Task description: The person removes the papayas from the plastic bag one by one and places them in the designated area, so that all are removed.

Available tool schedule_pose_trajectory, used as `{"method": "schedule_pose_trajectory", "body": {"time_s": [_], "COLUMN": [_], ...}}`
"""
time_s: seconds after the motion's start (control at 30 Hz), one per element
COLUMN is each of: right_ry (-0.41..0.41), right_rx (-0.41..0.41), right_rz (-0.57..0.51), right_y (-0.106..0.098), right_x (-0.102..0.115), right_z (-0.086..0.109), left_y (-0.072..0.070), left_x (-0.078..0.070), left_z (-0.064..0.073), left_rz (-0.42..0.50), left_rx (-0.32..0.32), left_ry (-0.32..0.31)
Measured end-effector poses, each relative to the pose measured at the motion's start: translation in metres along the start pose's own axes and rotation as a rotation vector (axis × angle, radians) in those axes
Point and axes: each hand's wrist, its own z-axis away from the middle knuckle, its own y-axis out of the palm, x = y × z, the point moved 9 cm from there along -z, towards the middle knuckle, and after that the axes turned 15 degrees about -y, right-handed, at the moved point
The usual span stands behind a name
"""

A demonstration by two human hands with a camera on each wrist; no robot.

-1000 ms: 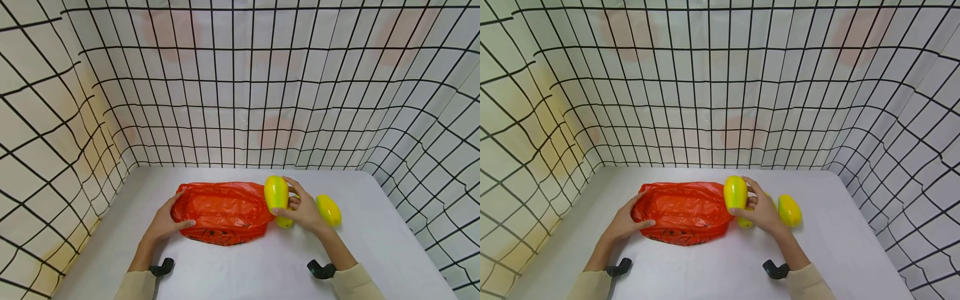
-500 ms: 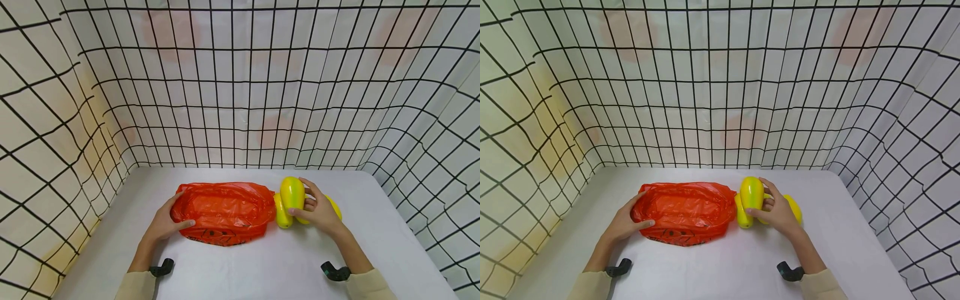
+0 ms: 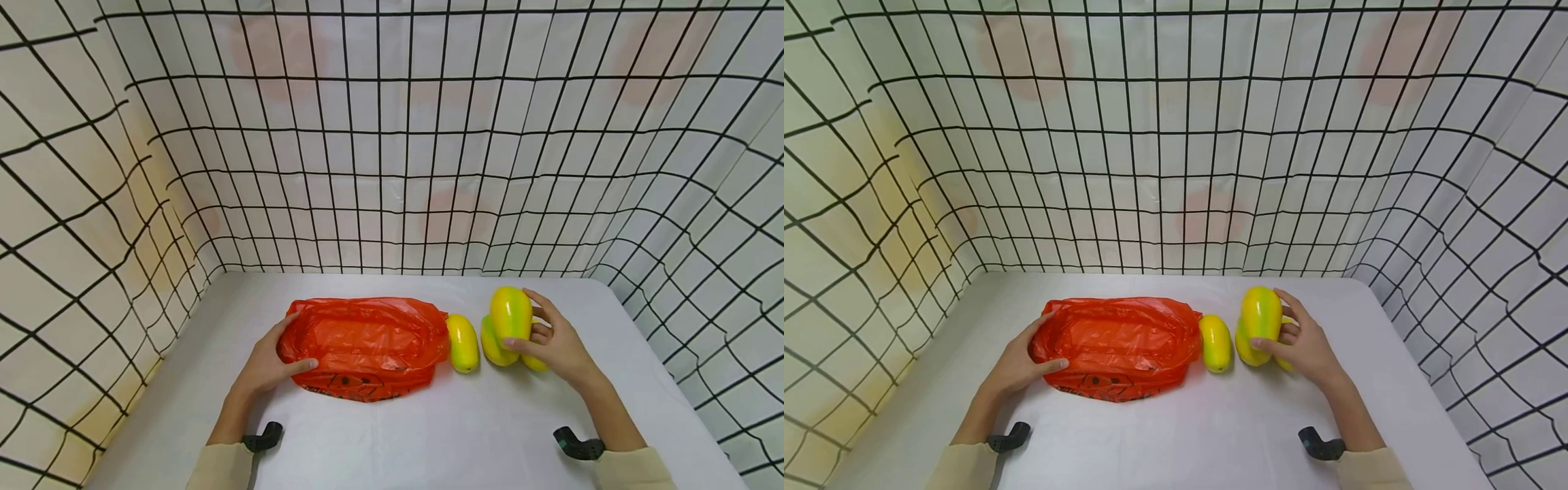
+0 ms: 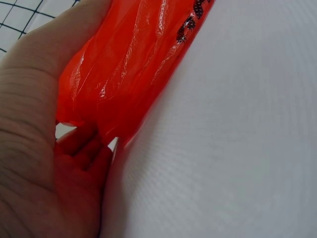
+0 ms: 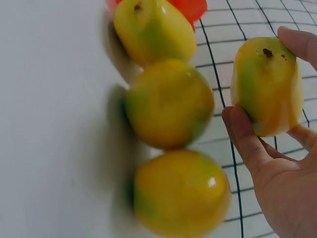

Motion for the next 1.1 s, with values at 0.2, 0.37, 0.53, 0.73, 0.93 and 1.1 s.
{"method": "schedule_pose_trajectory", "body": {"time_s": [0.2, 0.37, 0.53, 0.73, 0.93, 1.1], "right_ry": [0.008, 0.003, 0.000, 0.004, 0.052, 0.069], "right_rx": [-0.008, -0.011, -0.031, -0.039, -0.024, -0.008], "right_rz": [0.039, 0.078, 0.088, 0.119, 0.150, 0.157], "right_y": [-0.023, -0.041, -0.055, -0.068, -0.078, -0.082], "right_x": [-0.007, -0.015, -0.025, -0.036, -0.057, -0.071], "right_z": [0.009, 0.017, 0.026, 0.031, 0.036, 0.042], "left_y": [0.000, -0.001, -0.001, 0.000, 0.001, 0.002], "left_x": [0.000, 0.000, 0.000, 0.000, 0.002, 0.002], "left_z": [0.000, 0.001, 0.001, 0.001, 0.000, 0.000], "left_rz": [-0.008, -0.010, -0.014, -0.004, 0.006, 0.009], "left_rx": [-0.001, -0.005, -0.006, 0.000, 0.008, 0.012], "left_ry": [0.003, -0.001, 0.004, 0.004, -0.012, -0.021]}}
